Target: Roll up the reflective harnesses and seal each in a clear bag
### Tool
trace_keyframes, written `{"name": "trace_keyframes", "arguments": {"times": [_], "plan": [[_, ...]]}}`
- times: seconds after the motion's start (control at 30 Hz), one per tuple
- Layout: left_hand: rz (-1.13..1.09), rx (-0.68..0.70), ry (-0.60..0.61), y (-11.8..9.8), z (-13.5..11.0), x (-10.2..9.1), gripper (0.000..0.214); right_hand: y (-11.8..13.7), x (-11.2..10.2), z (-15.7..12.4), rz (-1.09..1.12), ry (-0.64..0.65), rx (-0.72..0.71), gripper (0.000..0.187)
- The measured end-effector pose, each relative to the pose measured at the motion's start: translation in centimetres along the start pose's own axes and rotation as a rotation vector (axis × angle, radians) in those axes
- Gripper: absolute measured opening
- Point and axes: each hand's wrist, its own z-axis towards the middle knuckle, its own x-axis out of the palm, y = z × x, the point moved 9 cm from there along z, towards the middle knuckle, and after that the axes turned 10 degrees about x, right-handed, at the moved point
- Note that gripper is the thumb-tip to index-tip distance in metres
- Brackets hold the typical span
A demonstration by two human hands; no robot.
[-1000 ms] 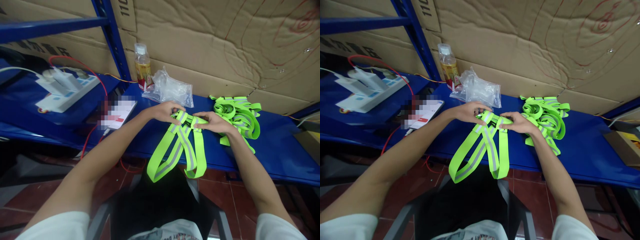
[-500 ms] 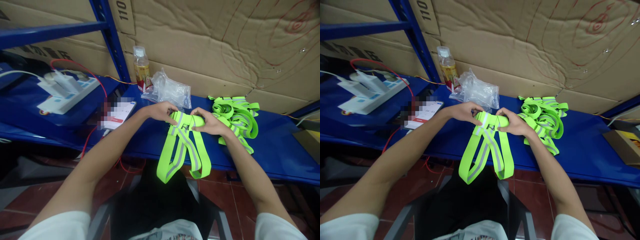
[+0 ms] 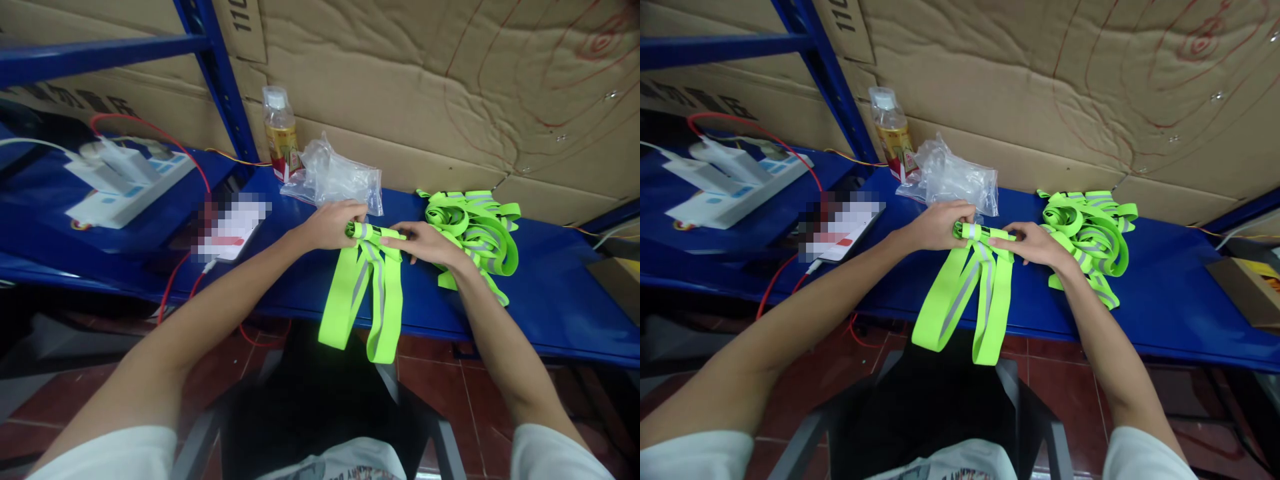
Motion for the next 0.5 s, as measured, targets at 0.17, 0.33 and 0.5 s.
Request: {"name": "trace_keyframes", "arguments": {"times": [0.17, 0.33, 0.5], "plan": [[-0.151, 0.024, 0.025, 0.4, 0.1, 0.1, 0.027, 0.1, -0.1, 0.1, 0.003, -0.007, -0.051, 0.067], [-0.477, -0.096, 0.169, 1.4, -0.4, 1.0, 0.045, 0.1, 0.2, 0.2, 0.093, 0.049, -0.036, 0.062], [-0.487, -0.092, 0.152, 1.4, -0.3, 0.1, 0.038, 0.3, 0.5, 0.1, 0.094, 0.082, -0.055, 0.05]]}}
